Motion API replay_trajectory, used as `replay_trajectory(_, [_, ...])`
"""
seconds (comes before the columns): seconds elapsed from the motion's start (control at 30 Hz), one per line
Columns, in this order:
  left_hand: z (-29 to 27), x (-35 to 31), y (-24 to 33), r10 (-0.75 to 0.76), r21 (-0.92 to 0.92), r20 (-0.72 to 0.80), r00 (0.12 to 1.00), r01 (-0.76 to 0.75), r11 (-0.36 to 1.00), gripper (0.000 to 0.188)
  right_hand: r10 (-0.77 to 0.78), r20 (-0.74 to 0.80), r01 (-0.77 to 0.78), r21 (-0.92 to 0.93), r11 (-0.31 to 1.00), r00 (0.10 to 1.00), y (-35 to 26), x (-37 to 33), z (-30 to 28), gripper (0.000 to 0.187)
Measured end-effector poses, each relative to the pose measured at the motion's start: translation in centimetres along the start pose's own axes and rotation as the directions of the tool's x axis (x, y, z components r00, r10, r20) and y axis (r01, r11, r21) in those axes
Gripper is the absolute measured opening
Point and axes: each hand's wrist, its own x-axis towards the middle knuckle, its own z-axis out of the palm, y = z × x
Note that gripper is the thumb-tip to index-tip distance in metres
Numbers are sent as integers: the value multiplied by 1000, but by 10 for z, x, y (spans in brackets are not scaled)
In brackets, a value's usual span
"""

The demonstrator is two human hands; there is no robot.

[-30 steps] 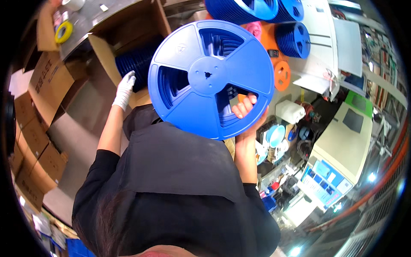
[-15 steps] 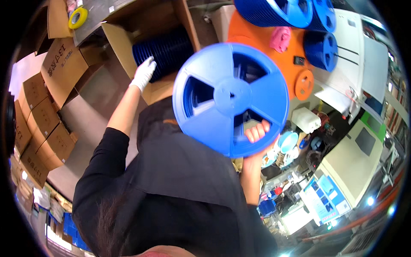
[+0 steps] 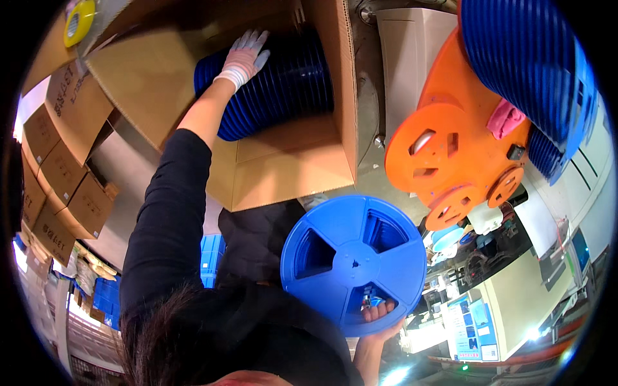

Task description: The person picks up blue plastic reels from a table, inspects them by turning them over, and stacks them into a cardboard box. The person repeats this process with multiple reels, arranging them neatly inside the box.

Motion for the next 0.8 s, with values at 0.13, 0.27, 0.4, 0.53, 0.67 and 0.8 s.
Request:
replay_trajectory(0.13, [30, 33, 9, 211, 21, 74, 975, -213, 977, 59, -13, -179, 7, -31, 999, 984, 4, 9, 10, 47])
replay_trajectory(0.27, [4, 13, 29, 415, 3, 89, 905, -417, 909, 65, 66, -7, -66, -202, 977, 998, 3, 19, 6, 46])
replay_trajectory(0.4, [0, -54, 49, 619, -109, 98, 779, -610, 785, 62, 96, 7, -94, -121, 988, 995, 2, 31, 16, 47])
replay_trajectory(0.53, [37, -131, 77, 853, -432, 239, 464, -736, 521, 56, 135, 18, -134, -58, 989, 991, 0, 37, 19, 46])
replay_trajectory(0.67, [21, -132, 93, 743, -414, 157, 651, -640, 648, 49, 136, 15, -134, -73, 988, 991, 1, 35, 22, 44])
replay_trajectory(0.8, [5, -57, 61, 330, -50, -52, 943, -332, 942, 57, 110, -7, -110, -66, 992, 994, 1, 31, 23, 43])
